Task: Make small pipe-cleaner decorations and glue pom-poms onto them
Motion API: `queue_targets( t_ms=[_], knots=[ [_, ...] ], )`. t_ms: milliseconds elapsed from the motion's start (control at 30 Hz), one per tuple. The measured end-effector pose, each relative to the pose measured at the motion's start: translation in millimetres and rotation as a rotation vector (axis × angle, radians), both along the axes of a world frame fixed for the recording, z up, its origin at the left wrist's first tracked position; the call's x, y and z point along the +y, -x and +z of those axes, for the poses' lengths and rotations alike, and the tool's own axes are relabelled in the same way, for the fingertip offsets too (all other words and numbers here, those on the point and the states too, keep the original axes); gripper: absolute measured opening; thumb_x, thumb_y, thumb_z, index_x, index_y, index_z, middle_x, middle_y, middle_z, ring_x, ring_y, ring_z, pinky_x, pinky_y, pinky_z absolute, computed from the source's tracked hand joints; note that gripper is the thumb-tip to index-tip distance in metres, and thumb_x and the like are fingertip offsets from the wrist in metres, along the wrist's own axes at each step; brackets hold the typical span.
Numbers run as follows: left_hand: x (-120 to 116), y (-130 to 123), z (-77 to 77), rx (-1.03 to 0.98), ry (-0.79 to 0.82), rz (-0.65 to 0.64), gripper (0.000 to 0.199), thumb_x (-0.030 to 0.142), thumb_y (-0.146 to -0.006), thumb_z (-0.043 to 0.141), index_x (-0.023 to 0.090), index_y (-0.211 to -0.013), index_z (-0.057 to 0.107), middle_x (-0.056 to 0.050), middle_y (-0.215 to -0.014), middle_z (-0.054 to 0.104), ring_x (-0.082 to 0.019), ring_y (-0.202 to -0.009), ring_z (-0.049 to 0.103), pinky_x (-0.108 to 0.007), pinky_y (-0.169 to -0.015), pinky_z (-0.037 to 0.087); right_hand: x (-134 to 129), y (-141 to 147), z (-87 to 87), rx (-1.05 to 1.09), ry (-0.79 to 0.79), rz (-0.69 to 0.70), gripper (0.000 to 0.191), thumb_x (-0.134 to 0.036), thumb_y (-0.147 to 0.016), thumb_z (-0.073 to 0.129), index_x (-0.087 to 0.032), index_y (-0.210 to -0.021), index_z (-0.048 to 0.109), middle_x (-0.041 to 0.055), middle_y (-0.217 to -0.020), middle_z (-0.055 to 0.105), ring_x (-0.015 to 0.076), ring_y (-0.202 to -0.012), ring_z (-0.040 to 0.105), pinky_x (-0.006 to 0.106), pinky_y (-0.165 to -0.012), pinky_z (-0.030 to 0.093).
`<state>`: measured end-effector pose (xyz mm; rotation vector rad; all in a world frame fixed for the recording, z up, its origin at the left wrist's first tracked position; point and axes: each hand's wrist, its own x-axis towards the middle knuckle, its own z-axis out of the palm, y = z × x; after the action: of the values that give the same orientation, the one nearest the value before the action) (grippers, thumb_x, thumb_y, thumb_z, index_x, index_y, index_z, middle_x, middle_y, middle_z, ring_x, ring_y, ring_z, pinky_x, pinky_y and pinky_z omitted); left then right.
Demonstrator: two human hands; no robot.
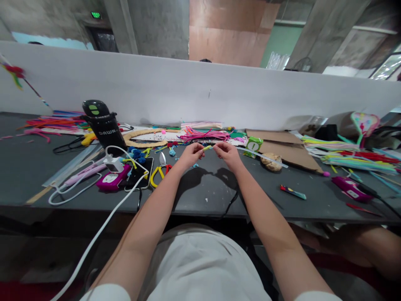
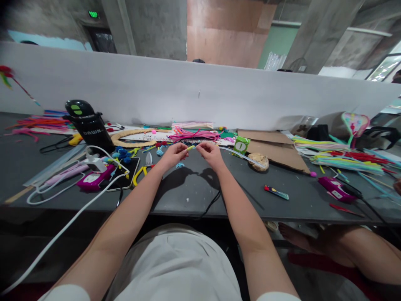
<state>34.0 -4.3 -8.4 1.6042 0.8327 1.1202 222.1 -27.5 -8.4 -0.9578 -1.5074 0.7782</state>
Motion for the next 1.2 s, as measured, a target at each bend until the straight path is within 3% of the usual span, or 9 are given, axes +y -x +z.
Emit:
queue_targets(
  t_ms=[533, 1200],
  knots=[
    [2.4, -0.9, -3.1, 0.048, -0.073, -0.027, 0.017, 0.028, -0.076, 0.068, 0.015, -0.079, 0.057, 0.000, -0.063, 0.060, -0.009, -0.056, 0.055, -0.021, -0.055, 0.044, -3.3, 2.8, 4.5, -0.051, 0.006, -0.047, 0.037, -0.054, -0.072, 0.067, -0.018, -0.077, 0.063, -0.0023, -0.058, 0.051, 0.0104, -0.052, 0.043, 0.025, -0.052, 0.036],
    [4.2, 0.3, -5.1, 0.075, -0.121, -0.029, 0.007, 0.019, -0.076, 0.062, 0.016, -0.078, 0.057, 0.000, -0.063, 0.058, -0.010, -0.055, 0.053, -0.022, -0.055, 0.043, -7.2, 2.8, 8.4, -0.059, 0.029, -0.029, 0.035, -0.052, -0.070, 0.069, -0.017, -0.073, 0.066, -0.0008, -0.057, 0.053, 0.0105, -0.052, 0.042, 0.027, -0.053, 0.036]
  ],
)
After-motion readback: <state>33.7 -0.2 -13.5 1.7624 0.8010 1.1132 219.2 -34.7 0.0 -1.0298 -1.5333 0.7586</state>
